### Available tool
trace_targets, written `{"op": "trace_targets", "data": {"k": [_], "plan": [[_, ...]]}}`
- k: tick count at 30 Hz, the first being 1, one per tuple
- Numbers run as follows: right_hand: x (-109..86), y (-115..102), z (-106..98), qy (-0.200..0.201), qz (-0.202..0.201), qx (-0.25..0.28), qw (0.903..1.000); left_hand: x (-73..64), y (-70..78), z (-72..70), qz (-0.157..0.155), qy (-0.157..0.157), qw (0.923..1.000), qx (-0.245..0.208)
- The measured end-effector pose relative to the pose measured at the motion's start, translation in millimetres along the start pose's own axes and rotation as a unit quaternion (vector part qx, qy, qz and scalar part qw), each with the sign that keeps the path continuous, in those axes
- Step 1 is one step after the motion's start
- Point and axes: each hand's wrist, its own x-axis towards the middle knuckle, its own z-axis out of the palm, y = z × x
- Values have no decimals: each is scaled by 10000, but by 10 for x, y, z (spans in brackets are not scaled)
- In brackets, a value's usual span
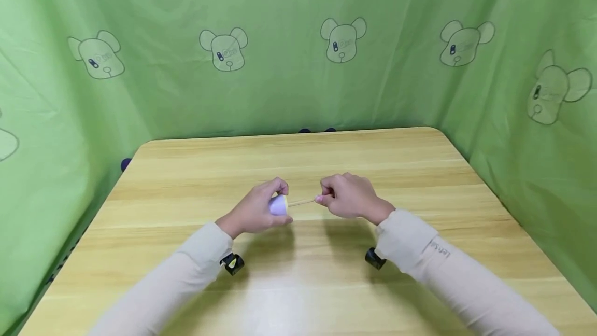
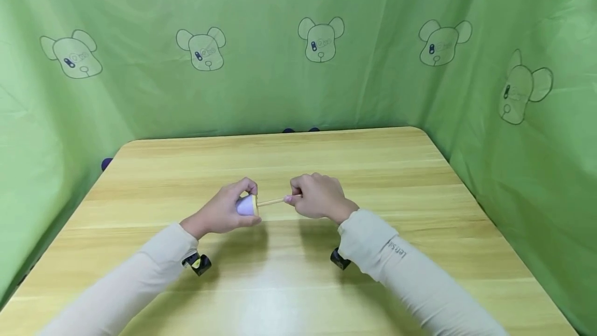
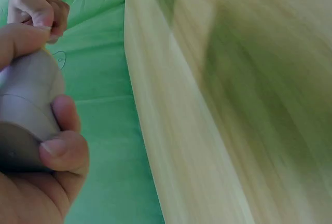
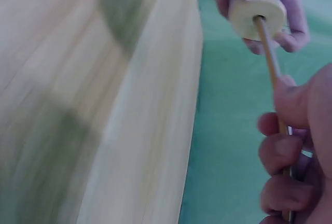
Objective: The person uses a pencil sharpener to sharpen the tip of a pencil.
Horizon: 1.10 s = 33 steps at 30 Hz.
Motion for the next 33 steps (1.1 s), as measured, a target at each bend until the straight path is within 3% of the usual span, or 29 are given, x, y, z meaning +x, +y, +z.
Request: {"op": "trace_targets", "data": {"k": [3,6,8,11,13,16,19,26,33], "plan": [[-7,38,57,444,-165,-25,9989,29,14,-20,-267,-42,9993,-266],[-25,102,152,1403,-789,-181,9868,59,35,-85,-691,-67,9933,-926],[-25,137,215,2356,-1273,-462,9624,75,56,-149,-979,-178,9839,-1482],[1,155,283,3799,-1749,-889,9040,97,110,-266,-1334,-512,9612,-2358],[27,144,308,4467,-1855,-966,8699,112,154,-347,-1530,-791,9424,-2868],[57,116,337,4885,-2034,-896,8437,130,196,-444,-1727,-1099,9207,-3322],[77,94,370,5046,-2158,-936,8307,135,209,-497,-1860,-1294,9099,-3475],[110,76,454,5175,-2184,-1192,8187,96,161,-494,-2011,-1358,9074,-3432],[130,84,471,5227,-2365,-1519,8048,106,156,-514,-2024,-1206,9184,-3177]]}}
